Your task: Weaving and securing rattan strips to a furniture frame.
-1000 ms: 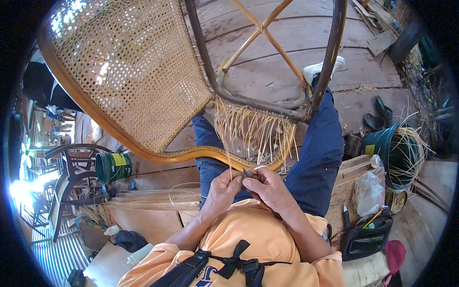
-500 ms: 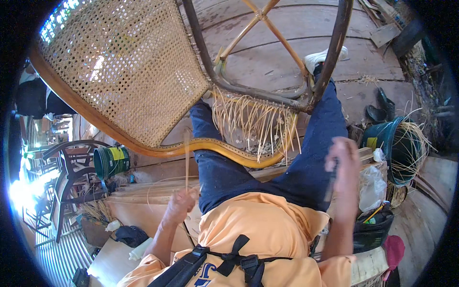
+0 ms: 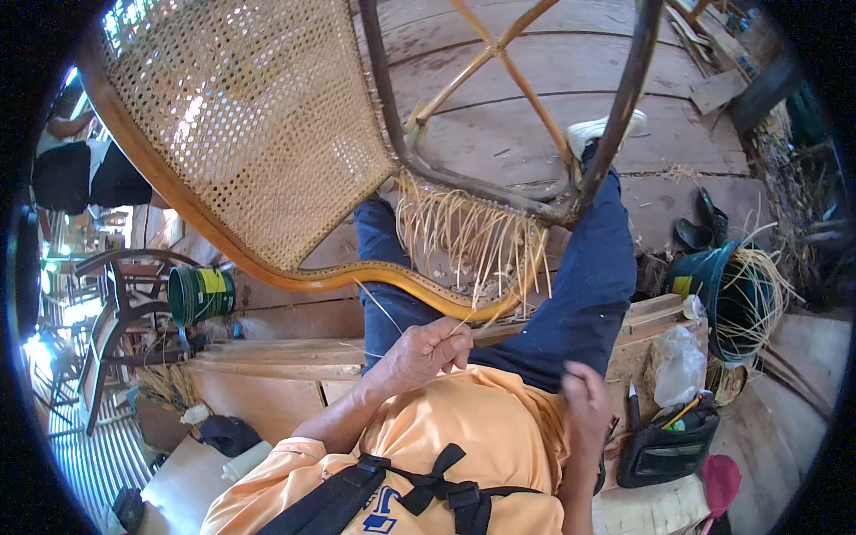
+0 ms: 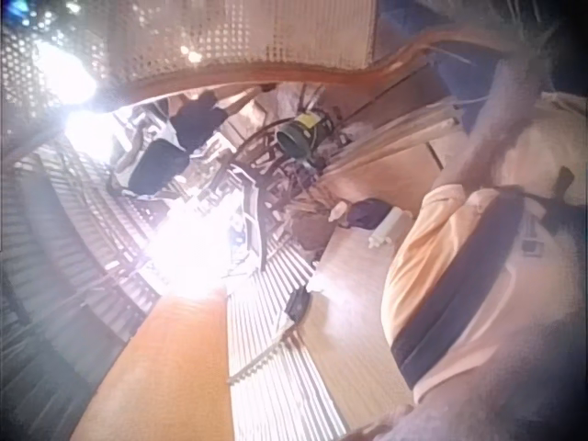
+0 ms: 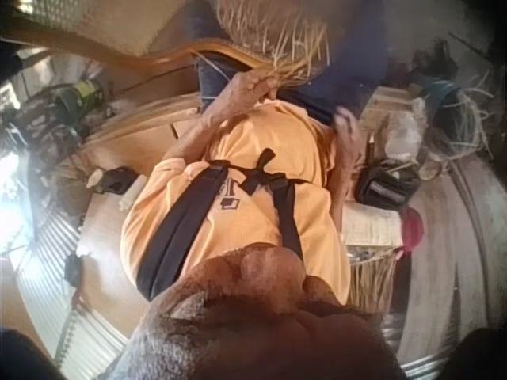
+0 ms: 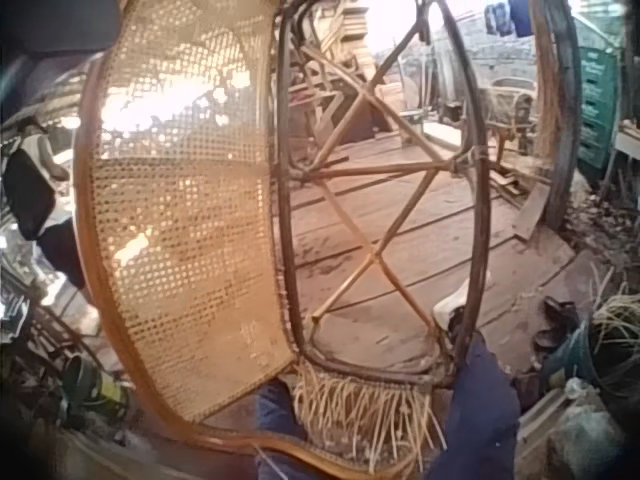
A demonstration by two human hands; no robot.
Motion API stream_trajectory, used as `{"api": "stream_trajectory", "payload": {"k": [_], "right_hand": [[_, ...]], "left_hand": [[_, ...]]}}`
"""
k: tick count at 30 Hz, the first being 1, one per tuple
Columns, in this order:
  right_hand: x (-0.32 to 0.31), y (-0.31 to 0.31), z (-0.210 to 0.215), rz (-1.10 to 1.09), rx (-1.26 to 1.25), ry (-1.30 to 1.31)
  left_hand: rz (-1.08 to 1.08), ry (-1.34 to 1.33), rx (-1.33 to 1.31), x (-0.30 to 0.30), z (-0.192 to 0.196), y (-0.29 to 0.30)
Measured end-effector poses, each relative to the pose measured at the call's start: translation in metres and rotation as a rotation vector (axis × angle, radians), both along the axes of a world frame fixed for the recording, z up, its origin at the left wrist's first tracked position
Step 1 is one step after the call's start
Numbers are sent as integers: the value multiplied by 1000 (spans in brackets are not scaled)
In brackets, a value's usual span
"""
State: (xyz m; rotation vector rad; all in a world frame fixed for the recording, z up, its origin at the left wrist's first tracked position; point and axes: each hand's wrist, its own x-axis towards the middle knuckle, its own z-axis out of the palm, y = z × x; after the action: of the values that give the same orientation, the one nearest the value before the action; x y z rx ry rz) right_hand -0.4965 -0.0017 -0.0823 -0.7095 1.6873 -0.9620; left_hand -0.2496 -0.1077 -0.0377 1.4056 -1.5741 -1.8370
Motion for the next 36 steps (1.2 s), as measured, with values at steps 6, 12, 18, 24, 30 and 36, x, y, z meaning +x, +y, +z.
{"api": "stream_trajectory", "payload": {"k": [6,12,18,24,30,36], "right_hand": [[70,-79,30,314,-55,-785],[94,-86,13,505,38,-997],[106,-96,5,327,-43,-904],[87,-122,-2,24,-221,-704],[116,-112,-29,195,-224,-573],[93,-121,-33,42,-197,-802]], "left_hand": [[-184,-33,134,12,11,8],[-87,61,443,45,7,20],[-74,-37,489,44,8,15],[-184,-156,375,50,2,15],[122,-125,-216,9,-31,-2],[166,-163,291,10,-28,-9]]}}
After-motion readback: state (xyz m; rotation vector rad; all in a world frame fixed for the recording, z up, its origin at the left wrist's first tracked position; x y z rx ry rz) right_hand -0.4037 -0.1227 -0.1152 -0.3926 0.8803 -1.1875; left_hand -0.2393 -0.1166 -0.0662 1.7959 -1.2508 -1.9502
